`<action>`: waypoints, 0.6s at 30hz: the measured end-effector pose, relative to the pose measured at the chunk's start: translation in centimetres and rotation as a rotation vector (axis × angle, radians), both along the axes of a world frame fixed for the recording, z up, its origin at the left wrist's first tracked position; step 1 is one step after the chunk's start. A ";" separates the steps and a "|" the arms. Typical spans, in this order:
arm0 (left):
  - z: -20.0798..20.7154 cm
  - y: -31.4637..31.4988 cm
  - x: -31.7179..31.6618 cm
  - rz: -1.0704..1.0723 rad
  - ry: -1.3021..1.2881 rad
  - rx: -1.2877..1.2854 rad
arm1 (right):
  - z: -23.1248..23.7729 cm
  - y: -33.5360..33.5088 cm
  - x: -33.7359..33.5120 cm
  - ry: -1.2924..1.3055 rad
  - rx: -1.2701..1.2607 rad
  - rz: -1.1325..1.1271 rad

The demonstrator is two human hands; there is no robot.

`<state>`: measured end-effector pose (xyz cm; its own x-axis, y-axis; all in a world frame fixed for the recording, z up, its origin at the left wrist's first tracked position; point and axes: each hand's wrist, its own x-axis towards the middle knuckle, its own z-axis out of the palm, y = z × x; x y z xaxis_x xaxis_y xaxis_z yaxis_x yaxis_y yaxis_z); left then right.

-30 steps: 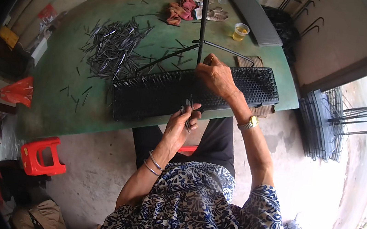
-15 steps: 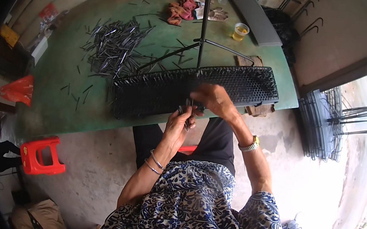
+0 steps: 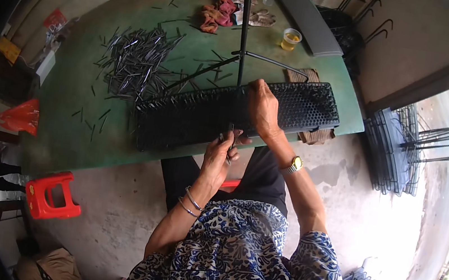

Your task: Inserting small metal pins into a black perforated mesh strip and using pliers to secure or manipulate them.

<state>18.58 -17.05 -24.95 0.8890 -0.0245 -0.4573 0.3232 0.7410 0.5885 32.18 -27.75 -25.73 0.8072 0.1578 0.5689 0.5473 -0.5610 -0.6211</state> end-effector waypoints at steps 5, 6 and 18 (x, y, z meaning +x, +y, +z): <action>0.0 0.1 0.0 0.011 -0.006 -0.031 | -0.8 0.5 -0.3 -0.001 -0.221 -0.062; 0.1 0.0 0.0 0.025 -0.004 -0.046 | -0.6 0.6 -0.5 0.004 -0.336 -0.082; -0.6 -0.5 0.4 0.064 -0.092 0.051 | 4.3 -3.3 -5.5 0.491 -0.110 0.474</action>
